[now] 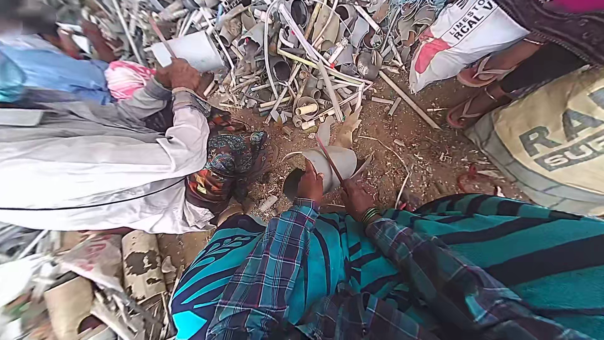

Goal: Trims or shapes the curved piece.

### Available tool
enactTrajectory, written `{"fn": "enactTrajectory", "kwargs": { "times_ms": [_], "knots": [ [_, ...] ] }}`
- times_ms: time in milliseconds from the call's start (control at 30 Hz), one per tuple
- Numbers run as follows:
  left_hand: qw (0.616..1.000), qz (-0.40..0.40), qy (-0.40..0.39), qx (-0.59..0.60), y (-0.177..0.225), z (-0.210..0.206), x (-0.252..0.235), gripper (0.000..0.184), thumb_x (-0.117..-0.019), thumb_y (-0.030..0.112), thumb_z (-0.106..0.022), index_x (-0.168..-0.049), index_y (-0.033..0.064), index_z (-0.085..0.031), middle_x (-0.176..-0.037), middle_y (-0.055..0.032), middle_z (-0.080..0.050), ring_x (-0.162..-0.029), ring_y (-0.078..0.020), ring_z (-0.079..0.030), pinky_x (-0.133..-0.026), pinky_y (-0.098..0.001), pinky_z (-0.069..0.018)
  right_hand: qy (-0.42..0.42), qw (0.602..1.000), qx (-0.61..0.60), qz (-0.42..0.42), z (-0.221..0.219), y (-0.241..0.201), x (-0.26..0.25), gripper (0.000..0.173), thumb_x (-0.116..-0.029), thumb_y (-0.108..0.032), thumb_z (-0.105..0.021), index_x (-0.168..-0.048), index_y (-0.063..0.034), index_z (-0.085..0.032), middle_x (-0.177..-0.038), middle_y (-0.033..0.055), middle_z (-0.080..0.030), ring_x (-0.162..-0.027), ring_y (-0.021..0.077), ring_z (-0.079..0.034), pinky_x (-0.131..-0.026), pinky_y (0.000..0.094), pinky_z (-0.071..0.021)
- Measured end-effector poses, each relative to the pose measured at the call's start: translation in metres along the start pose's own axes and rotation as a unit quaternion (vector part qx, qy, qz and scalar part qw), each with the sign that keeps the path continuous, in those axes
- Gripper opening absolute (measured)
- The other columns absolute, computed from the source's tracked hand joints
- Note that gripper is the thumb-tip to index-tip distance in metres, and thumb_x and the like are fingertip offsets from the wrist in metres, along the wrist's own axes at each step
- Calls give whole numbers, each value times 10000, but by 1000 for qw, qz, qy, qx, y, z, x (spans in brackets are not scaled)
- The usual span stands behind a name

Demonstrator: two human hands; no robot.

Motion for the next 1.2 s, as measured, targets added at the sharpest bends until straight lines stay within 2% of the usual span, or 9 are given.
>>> {"fn": "enactTrajectory", "kwargs": {
  "times_ms": [133, 200, 267, 333, 433, 667, 800, 967, 1200],
  "knots": [
    [999, -36, 2, -33, -6, -2, -7, 661, -1105, 183, -422, -1600, -51, -51, -1352, -312, -561, -1269, -392, -565, -1104, -483, -402, -6, 1000, 6, -23, -1, 13, 0, 417, -1120, -193, -378, -1489, -2, -409, -1219, 296, -654, -1160, 451, -646, -990, 579, -482],
    [950, -239, 199, -21, -19, -5, -17, 653, -1062, 231, -494, -1518, -171, -257, -994, -328, -668, -881, -409, -681, -820, -482, -552, 11, 997, -13, -79, 1, 40, -14, 417, -1122, -188, -362, -1486, 14, -391, -1277, 303, -627, -1209, 441, -625, -1020, 575, -468],
    [998, -57, 26, 24, -16, -11, -12, 723, -1095, 178, -467, -1621, 0, -4, -1309, -339, -571, -1219, -450, -573, -1077, -553, -410, 16, 996, -17, -88, 1, 39, -12, 424, -1120, -179, -364, -1489, 28, -389, -1299, 307, -618, -1229, 439, -615, -1034, 572, -456],
    [1000, -1, 9, 27, -10, -7, -2, 707, -1090, 151, -466, -1630, 43, -22, -1314, -319, -585, -1243, -440, -576, -1091, -556, -403, 4, 999, 3, -32, -3, 13, 1, 412, -1119, -185, -374, -1475, 17, -415, -1249, 295, -642, -1183, 431, -639, -1013, 561, -472],
    [1000, -4, 11, 9, -14, -4, 1, 707, -1088, 146, -465, -1621, 8, -21, -1362, -330, -556, -1277, -442, -558, -1108, -547, -392, -5, 999, 40, 25, -8, -9, 12, 409, -1120, -201, -380, -1470, 3, -438, -1190, 290, -668, -1136, 443, -660, -978, 564, -491],
    [1000, -21, -13, -2, 0, -12, 11, 704, -1094, 154, -454, -1611, -17, -7, -1408, -320, -517, -1325, -400, -520, -1138, -482, -362, 14, 998, -19, -56, 0, 22, 1, 424, -1115, -182, -389, -1486, 25, -404, -1304, 304, -613, -1219, 435, -617, -1037, 566, -457],
    [1000, -23, 8, 10, -7, -9, 6, 530, -1084, 103, -433, -1512, -155, -260, -1435, -379, -453, -1361, -414, -464, -1154, -460, -328, -4, 998, 50, 38, -7, -11, 17, 417, -1113, -190, -387, -1484, -7, -432, -1218, 284, -665, -1146, 450, -657, -975, 588, -490],
    [999, -18, -31, -18, 0, -14, 12, 818, -1056, 100, -516, -1593, -27, 88, -1487, -329, -442, -1380, -388, -483, -1164, -462, -345, 19, 995, -11, -99, 2, 46, -11, 450, -1122, -191, -373, -1522, 15, -356, -1333, 303, -607, -1254, 425, -608, -1058, 544, -452],
    [999, -29, 14, -7, 3, 4, 16, 734, -1059, 125, -509, -1616, -10, -50, -1336, -305, -570, -1268, -410, -558, -1105, -514, -397, 62, 996, 36, 60, 0, -17, 16, 401, -1111, -185, -394, -1434, 36, -482, -1216, 294, -660, -1130, 449, -663, -962, 571, -501]
  ]
}}
Point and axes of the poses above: each hand's wrist, its own x-axis away from the middle knuckle, its own z-axis out of the back of the hand, y = z × x, the point moved 10 cm from there along -x, towards the middle knuckle
